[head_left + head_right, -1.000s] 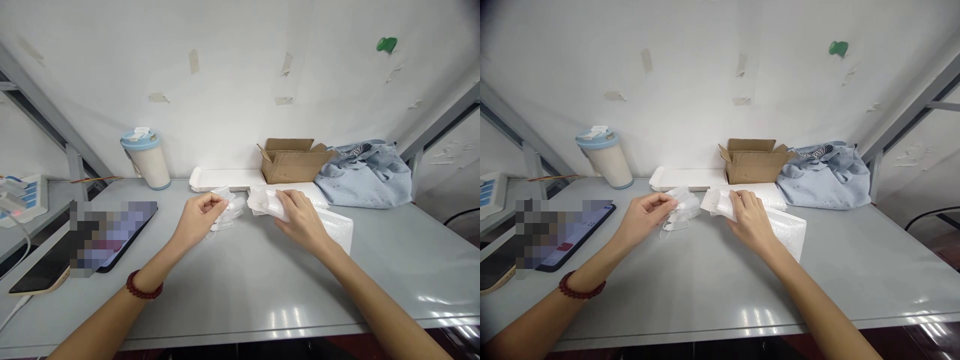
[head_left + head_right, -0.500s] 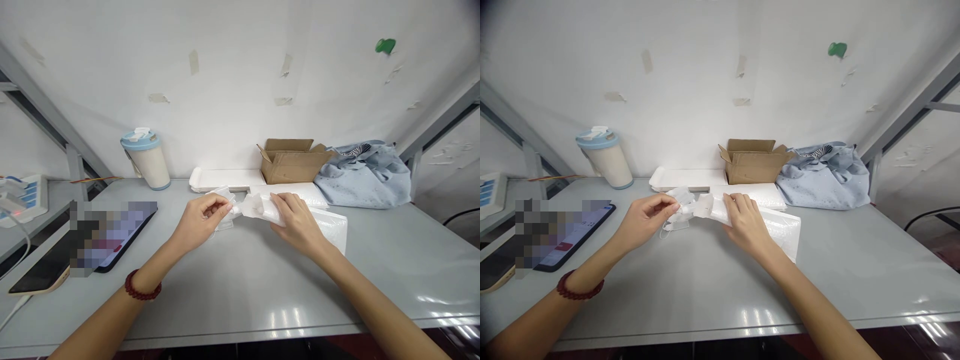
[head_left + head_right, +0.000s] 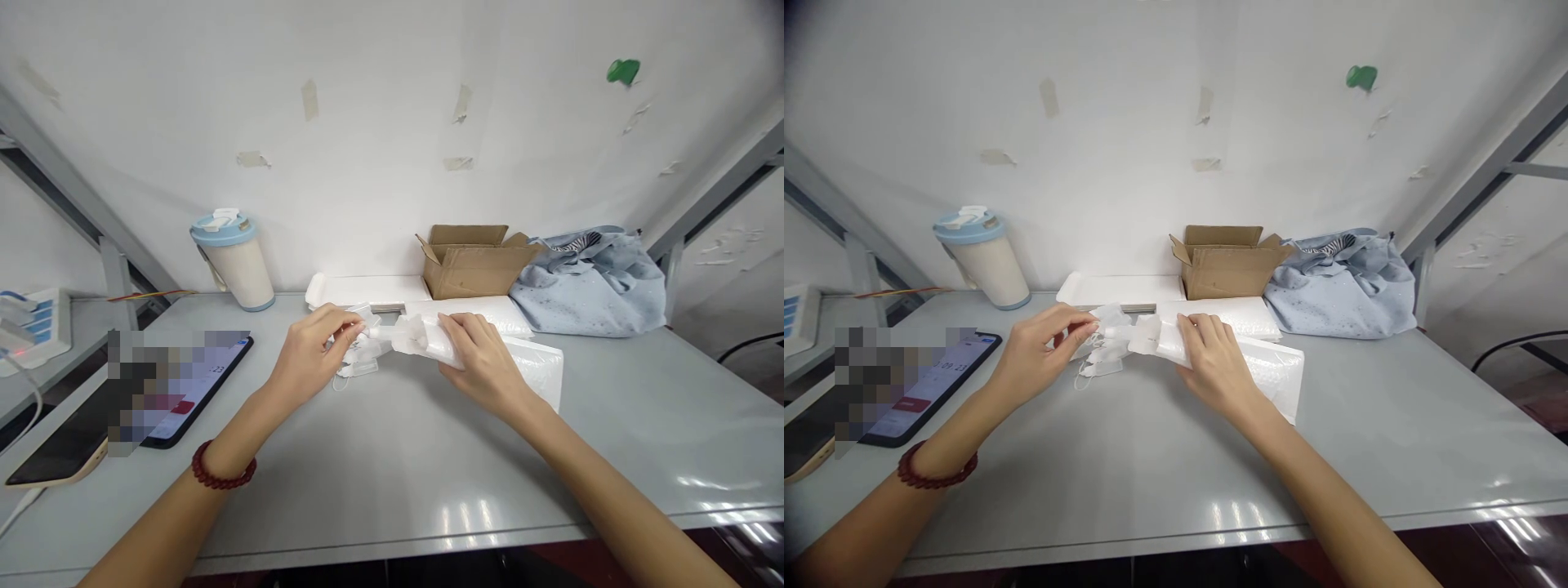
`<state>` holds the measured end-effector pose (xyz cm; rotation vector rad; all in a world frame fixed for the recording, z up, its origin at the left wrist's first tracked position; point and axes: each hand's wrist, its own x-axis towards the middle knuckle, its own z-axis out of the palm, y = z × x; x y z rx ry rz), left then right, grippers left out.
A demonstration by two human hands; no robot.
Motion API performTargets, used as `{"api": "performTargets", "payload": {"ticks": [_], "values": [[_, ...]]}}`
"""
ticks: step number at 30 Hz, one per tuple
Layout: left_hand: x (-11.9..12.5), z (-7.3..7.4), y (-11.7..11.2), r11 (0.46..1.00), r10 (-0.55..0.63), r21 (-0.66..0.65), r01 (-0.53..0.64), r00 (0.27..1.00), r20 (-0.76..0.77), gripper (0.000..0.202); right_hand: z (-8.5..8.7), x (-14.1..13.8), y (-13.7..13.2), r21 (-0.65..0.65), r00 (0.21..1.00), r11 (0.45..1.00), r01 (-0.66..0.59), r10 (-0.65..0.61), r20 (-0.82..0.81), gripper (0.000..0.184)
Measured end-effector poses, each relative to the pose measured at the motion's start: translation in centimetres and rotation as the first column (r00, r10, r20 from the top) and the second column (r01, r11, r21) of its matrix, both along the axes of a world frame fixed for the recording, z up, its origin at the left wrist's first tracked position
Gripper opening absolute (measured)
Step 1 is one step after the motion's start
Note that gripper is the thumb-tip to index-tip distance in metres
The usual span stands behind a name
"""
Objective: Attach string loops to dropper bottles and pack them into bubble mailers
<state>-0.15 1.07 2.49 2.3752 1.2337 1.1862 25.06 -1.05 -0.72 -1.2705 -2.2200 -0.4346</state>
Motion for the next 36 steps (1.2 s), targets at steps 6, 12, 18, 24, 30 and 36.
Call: {"api": "performTargets", "payload": {"ticks": [6, 12, 18, 24, 30, 36], "values": [[-0.1, 0.1, 0.0, 1.0, -0.001, 0.018, 0.002, 1.0, -0.017, 0.017, 0.0, 0.0, 0.0, 0.013, 1.0, 1.0, -0.001, 0.001, 0.0, 0.054], [-0.1, -0.1, 0.2, 0.998, -0.025, 0.062, 0.025, 1.0, -0.005, 0.016, 0.0, -0.1, -0.1, 0.005, 1.0, 1.0, -0.008, 0.007, 0.008, 0.053], [0.0, -0.3, 0.2, 0.997, -0.055, 0.054, 0.054, 0.998, 0.013, 0.015, 0.0, -0.2, -0.2, 0.005, 1.0, 1.0, -0.013, 0.013, 0.011, 0.053], [0.7, -0.7, -0.1, 0.997, -0.081, 0.016, 0.081, 0.997, 0.003, 0.015, -0.1, -0.5, -0.3, 0.015, 0.999, 0.999, -0.039, 0.039, 0.014, 0.052], [1.3, -1.1, -0.7, 0.994, -0.111, 0.017, 0.111, 0.994, 0.007, 0.015, 0.0, -0.8, -0.6, 0.004, 0.998, 0.998, -0.068, 0.068, 0.016, 0.054], [1.2, -1.1, -0.6, 0.999, -0.043, -0.007, 0.043, 0.999, 0.023, 0.017, 0.0, -0.9, -0.7, 0.033, 0.997, 0.997, -0.07, 0.07, 0.01, 0.053]]}}
